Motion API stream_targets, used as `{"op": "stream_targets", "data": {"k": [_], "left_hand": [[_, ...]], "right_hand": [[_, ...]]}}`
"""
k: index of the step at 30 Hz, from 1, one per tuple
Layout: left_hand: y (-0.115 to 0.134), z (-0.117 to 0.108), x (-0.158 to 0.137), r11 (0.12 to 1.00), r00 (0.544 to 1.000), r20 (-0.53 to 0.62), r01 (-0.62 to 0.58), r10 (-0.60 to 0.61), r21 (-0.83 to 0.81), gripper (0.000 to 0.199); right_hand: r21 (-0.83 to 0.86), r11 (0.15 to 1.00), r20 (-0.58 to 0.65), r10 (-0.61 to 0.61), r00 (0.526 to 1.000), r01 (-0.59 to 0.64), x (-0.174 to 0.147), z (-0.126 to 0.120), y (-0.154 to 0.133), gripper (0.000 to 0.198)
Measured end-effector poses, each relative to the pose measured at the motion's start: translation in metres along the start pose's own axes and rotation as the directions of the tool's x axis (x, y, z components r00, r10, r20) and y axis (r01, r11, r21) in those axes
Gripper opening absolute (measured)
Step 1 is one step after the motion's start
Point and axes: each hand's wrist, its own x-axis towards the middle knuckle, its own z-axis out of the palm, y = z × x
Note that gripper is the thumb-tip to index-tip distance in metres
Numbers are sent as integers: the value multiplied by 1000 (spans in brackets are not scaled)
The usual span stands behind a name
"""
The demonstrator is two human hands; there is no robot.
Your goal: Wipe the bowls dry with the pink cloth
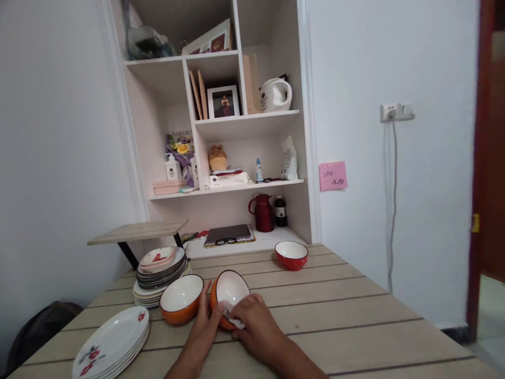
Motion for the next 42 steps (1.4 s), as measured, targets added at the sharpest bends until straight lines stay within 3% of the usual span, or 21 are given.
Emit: {"op": "stream_targets", "data": {"k": [2,5,8,13,20,27,32,36,39,42], "left_hand": [[-3,1,0,998,999,26,-40,39,39,105],[-4,2,-1,997,997,62,-45,42,61,110],[-2,2,-3,999,999,23,-31,30,39,111],[0,-2,-3,999,999,45,-13,15,-44,105],[5,2,-2,999,999,15,-34,35,-37,99],[13,13,-5,992,998,-60,-31,23,-123,94],[14,12,-3,994,999,-45,-27,23,-104,90],[12,6,-1,1000,998,-56,-18,18,-10,92],[11,2,0,998,998,-67,-13,17,64,100],[10,1,0,996,998,-59,-1,6,85,107]], "right_hand": [[197,978,-78,87,993,-70,1,6,-1,12],[464,884,-114,123,986,-56,3,9,-4,11],[556,830,-67,84,994,-33,2,4,-9,5],[462,886,14,50,999,-51,0,-9,-12,15],[196,979,61,-68,996,55,0,-8,0,29],[-70,986,146,-138,980,150,2,-23,11,38],[-227,959,102,-147,984,167,-1,-26,14,30],[-132,976,63,-167,984,175,-1,-14,12,33],[90,990,-12,-107,994,107,1,-3,9,35],[305,951,-50,-31,998,45,3,3,1,30]]}}
